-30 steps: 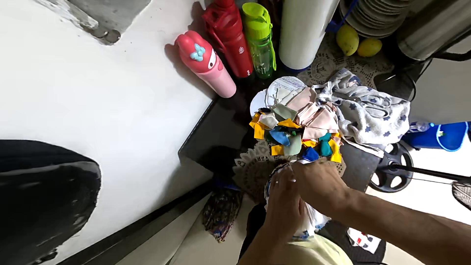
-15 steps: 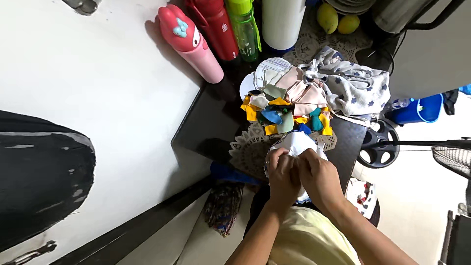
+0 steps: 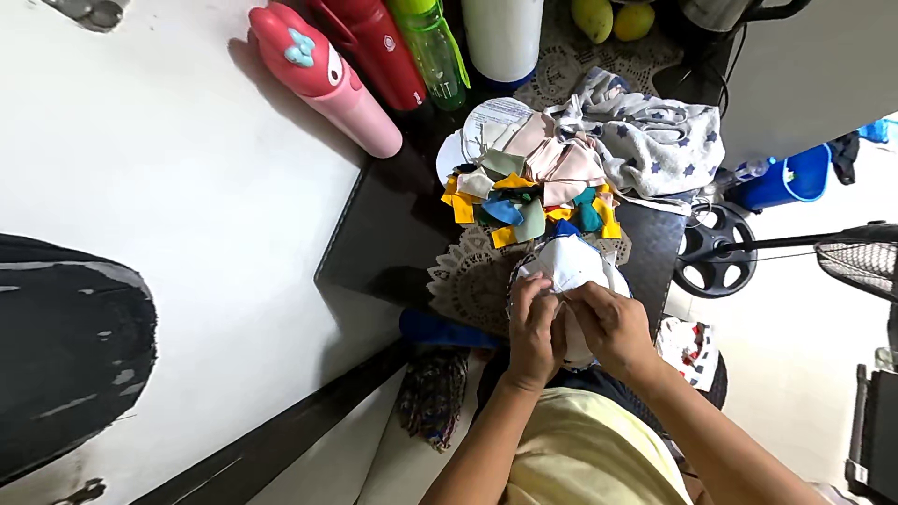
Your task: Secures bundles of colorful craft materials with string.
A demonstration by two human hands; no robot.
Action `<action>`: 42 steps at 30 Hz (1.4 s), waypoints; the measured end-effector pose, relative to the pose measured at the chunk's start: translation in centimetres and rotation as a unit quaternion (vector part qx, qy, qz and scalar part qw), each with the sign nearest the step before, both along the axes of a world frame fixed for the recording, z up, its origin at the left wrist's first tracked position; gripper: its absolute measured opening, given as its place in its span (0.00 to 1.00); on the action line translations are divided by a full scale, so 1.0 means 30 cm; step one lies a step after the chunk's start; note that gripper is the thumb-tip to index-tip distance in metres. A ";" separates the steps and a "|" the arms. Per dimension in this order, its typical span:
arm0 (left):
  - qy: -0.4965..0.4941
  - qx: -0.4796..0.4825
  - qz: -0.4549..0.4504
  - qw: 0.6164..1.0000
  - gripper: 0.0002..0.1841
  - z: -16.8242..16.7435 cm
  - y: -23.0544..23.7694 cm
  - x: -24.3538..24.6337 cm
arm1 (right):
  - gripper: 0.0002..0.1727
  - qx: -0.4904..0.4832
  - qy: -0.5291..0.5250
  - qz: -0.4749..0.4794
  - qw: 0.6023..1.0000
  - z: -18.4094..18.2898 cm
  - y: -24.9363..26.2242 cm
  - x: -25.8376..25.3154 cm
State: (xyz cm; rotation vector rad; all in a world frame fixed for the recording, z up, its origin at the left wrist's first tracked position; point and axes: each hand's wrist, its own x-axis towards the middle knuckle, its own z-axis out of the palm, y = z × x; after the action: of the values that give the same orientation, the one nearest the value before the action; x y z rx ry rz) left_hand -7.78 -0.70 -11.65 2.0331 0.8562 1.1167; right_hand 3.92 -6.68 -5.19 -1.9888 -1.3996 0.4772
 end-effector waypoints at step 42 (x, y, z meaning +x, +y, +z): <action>0.256 -0.058 -0.162 0.951 0.20 0.407 0.276 -0.072 | 0.17 -0.147 0.147 0.099 0.973 0.082 0.140 0.188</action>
State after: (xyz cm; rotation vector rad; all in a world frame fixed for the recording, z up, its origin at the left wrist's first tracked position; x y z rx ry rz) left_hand -9.95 7.58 0.56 2.2927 0.7633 0.3510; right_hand 9.58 -2.48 -2.73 -1.9081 -1.4053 1.0775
